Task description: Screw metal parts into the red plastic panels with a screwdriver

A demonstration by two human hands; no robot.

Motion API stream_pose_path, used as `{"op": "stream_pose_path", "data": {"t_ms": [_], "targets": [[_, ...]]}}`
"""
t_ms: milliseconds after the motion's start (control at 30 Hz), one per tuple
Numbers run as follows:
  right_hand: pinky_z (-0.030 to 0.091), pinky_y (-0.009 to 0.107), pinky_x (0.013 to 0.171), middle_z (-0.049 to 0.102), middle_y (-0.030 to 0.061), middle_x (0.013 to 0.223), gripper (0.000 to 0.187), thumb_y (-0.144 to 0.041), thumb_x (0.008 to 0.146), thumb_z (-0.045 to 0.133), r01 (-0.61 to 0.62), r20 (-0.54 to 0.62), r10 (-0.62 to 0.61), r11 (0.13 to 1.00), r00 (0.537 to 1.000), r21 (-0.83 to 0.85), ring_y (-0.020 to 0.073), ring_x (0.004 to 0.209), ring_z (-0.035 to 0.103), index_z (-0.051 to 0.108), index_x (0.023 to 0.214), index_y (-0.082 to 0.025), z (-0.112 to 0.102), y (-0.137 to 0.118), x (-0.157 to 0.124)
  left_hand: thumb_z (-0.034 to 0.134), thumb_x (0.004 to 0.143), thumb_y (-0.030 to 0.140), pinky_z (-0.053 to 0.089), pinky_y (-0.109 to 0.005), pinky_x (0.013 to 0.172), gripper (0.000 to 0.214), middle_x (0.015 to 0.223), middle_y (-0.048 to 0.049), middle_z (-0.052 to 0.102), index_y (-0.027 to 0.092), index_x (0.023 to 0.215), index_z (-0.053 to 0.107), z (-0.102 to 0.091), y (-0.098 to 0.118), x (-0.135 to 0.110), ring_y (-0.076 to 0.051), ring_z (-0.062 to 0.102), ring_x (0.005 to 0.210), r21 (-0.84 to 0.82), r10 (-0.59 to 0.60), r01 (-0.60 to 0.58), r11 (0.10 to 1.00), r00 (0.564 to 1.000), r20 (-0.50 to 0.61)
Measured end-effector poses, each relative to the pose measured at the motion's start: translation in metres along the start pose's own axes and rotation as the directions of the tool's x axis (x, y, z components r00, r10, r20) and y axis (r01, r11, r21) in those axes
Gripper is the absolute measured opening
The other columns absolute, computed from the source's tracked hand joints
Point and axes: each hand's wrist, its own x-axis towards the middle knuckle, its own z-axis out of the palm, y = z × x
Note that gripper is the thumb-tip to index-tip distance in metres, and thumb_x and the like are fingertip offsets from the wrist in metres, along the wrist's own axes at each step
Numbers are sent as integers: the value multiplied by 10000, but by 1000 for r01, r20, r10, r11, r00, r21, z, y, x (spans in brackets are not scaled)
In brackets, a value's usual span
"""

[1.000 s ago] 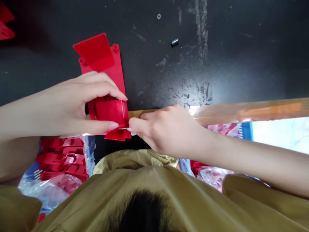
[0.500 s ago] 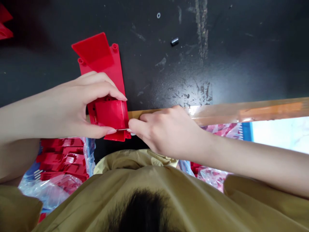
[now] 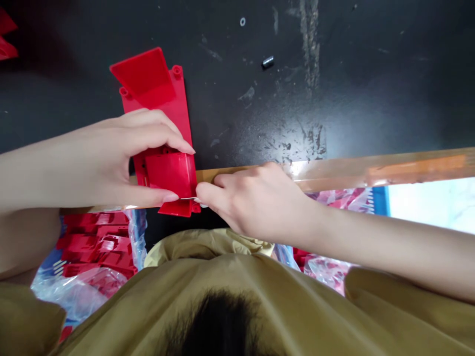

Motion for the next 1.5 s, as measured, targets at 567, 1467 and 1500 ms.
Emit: {"op": "stream_pose_path", "data": {"t_ms": [567,1467,1500], "targets": [[117,295,524,544,-15,642,248,-239,989,389,-93,162,80,993,984,74,116,507,394,568,820,-208,-13,-4,6,671,786,330,506,-332,849,354,1149,-46,629,231,1125,649,-2,-8,-1,-229,589,1020,-26,46,-46,999,999,-16],[167,259,501,574,-24,644,343,-319,1046,336,0,75,-19,968,997,250,92,487,406,553,816,-186,-19,7,11,652,795,271,437,-406,967,283,1203,-71,601,220,1070,610,-1,0,-5,-262,540,1119,132,241,-241,961,970,14],[171,258,501,569,-24,633,359,-329,1048,326,-11,78,-10,965,997,261,91,482,407,556,812,-187,-20,8,11,658,802,302,440,-408,968,284,1214,-72,595,223,1072,612,-1,-2,-4,-264,541,1122,128,241,-239,963,970,-4]]}}
